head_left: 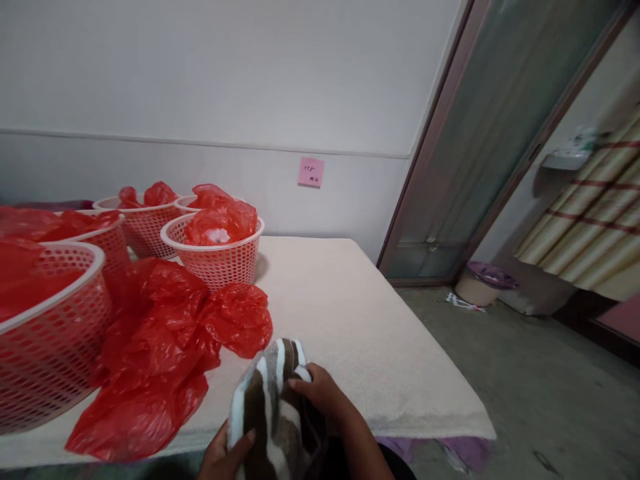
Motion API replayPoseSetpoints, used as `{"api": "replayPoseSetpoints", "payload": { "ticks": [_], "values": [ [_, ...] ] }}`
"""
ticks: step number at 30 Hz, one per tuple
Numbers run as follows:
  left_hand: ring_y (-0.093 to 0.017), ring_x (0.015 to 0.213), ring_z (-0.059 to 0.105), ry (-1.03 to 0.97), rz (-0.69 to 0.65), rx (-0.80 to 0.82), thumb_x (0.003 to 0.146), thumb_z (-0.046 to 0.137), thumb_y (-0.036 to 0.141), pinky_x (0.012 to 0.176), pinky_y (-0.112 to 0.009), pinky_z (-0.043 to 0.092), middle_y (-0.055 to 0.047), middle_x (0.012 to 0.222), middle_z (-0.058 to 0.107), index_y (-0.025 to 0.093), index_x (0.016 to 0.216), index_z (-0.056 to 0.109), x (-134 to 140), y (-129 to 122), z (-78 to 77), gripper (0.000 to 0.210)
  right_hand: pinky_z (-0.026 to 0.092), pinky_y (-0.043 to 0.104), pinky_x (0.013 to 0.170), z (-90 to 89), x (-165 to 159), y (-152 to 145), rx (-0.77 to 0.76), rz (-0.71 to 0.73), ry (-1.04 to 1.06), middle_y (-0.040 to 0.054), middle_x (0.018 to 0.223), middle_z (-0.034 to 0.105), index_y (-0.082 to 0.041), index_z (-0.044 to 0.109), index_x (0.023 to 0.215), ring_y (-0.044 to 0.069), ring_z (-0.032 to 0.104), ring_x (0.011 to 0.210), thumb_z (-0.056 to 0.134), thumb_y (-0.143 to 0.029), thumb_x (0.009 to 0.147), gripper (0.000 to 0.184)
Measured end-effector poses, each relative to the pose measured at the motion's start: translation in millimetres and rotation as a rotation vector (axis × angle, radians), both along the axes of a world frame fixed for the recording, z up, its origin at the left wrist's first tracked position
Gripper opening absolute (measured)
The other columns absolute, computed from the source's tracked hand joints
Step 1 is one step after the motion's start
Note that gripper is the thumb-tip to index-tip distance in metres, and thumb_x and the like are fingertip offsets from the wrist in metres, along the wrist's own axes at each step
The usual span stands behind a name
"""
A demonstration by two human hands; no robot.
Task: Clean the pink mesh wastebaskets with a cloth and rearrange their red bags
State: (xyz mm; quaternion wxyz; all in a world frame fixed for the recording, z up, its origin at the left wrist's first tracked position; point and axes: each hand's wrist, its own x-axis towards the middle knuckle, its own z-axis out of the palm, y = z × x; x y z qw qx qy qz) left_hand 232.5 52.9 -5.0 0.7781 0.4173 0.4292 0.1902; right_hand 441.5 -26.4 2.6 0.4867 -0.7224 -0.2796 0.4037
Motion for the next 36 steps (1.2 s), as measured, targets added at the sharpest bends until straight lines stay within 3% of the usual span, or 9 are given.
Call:
{"api": "replayPoseSetpoints", "payload": {
  "ticks": [4, 8, 10, 12, 15, 20, 24, 30, 36],
  "values": [
    [-0.032, 0.096, 0.068, -0.049, -0.16, 0.289, 0.068, 0.075, 0.039, 0.085, -0.039, 0.054, -0.008, 0.1, 0.075, 0.018, 0.112, 0.066, 22.8, -7.1, 30.9, 0.049, 0.044, 0.027, 0.064, -7.5, -2.0, 12.2, 0.11, 0.007, 0.002, 0.0005, 0.077, 0.068, -0.015, 0.066, 0.088, 0.017, 0.058, 0.071, 0.058, -0.015, 0.056, 0.033],
    [-0.029, 0.114, 0.059, -0.054, -0.264, 0.745, 0.079, 0.063, 0.032, 0.101, -0.035, 0.044, -0.008, 0.117, 0.068, 0.02, 0.113, 0.068, 54.2, 0.3, 74.1, 0.036, 0.048, 0.03, 0.071, -8.7, 3.7, 21.2, 0.259, -0.226, -0.029, 0.002, 0.079, 0.07, -0.017, 0.066, 0.084, 0.022, 0.061, 0.079, 0.056, -0.021, 0.057, 0.03],
    [-0.028, 0.112, 0.059, -0.041, -0.344, 0.959, 0.084, 0.056, 0.033, 0.101, -0.035, 0.044, -0.01, 0.114, 0.066, 0.02, 0.112, 0.068, 70.9, 15.3, 83.3, 0.032, 0.048, 0.031, 0.076, -7.3, 10.1, 22.0, 0.26, -0.331, -0.067, 0.0032, 0.084, 0.07, -0.018, 0.064, 0.087, 0.023, 0.061, 0.084, 0.053, -0.024, 0.059, 0.031],
    [-0.027, 0.113, 0.058, 0.045, -0.367, 1.142, 0.089, 0.048, 0.038, 0.101, -0.037, 0.044, -0.012, 0.117, 0.064, 0.019, 0.122, 0.061, 86.5, 37.2, 79.3, 0.04, 0.047, 0.032, 0.077, -5.2, 16.2, 20.7, 0.241, -0.424, -0.102, 0.0047, 0.085, 0.069, -0.019, 0.062, 0.087, 0.024, 0.06, 0.085, 0.049, -0.026, 0.061, 0.03],
    [-0.025, 0.131, 0.045, 0.319, -0.397, 1.376, 0.092, 0.04, 0.044, 0.111, -0.038, 0.034, -0.012, 0.14, 0.052, 0.02, 0.14, 0.045, 100.4, 75.4, 53.6, 0.053, 0.046, 0.032, 0.073, -1.6, 20.8, 18.1, 0.193, -0.505, -0.149, 0.006, 0.083, 0.068, -0.02, 0.059, 0.083, 0.024, 0.059, 0.082, 0.047, -0.027, 0.065, 0.023],
    [-0.04, 0.125, 0.047, 0.636, -0.382, 1.361, 0.088, 0.044, 0.048, 0.107, -0.055, 0.032, -0.024, 0.126, 0.058, 0.009, 0.115, 0.064, 80.5, 128.0, 2.5, 0.052, 0.045, 0.032, 0.072, -0.1, 20.7, 20.3, 0.118, -0.482, -0.208, 0.0074, 0.085, 0.068, -0.021, 0.057, 0.082, 0.023, 0.059, 0.077, 0.048, -0.025, 0.066, 0.018],
    [-0.039, 0.131, 0.04, 0.776, -0.325, 1.357, 0.09, 0.038, 0.05, 0.11, -0.054, 0.025, -0.024, 0.134, 0.051, 0.006, 0.129, 0.053, 51.6, 154.1, -18.0, 0.06, 0.044, 0.033, 0.078, -7.5, 21.0, 25.1, 0.048, -0.47, -0.274, 0.007, 0.086, 0.067, -0.022, 0.055, 0.078, 0.023, 0.058, 0.082, 0.049, -0.021, 0.067, 0.013],
    [-0.039, 0.137, 0.033, 0.796, -0.309, 1.338, 0.09, 0.036, 0.047, 0.113, -0.052, 0.023, -0.028, 0.143, 0.041, -0.001, 0.136, 0.045, 42.8, 167.5, -20.0, 0.067, 0.043, 0.031, 0.07, -15.1, 17.8, 27.9, -0.01, -0.414, -0.337, 0.0021, 0.073, 0.062, -0.024, 0.05, 0.075, 0.021, 0.056, 0.072, 0.048, -0.022, 0.072, 0.004],
    [-0.032, 0.132, 0.044, 0.671, -0.337, 1.362, 0.088, 0.044, 0.047, 0.113, -0.045, 0.031, -0.02, 0.138, 0.051, 0.007, 0.129, 0.054, 40.7, 140.1, 15.2, 0.057, 0.044, 0.034, 0.076, -18.5, 17.9, 28.3, -0.044, -0.397, -0.371, 0.0073, 0.085, 0.066, -0.022, 0.055, 0.084, 0.024, 0.061, 0.082, 0.048, -0.025, 0.073, 0.013]
  ]
}}
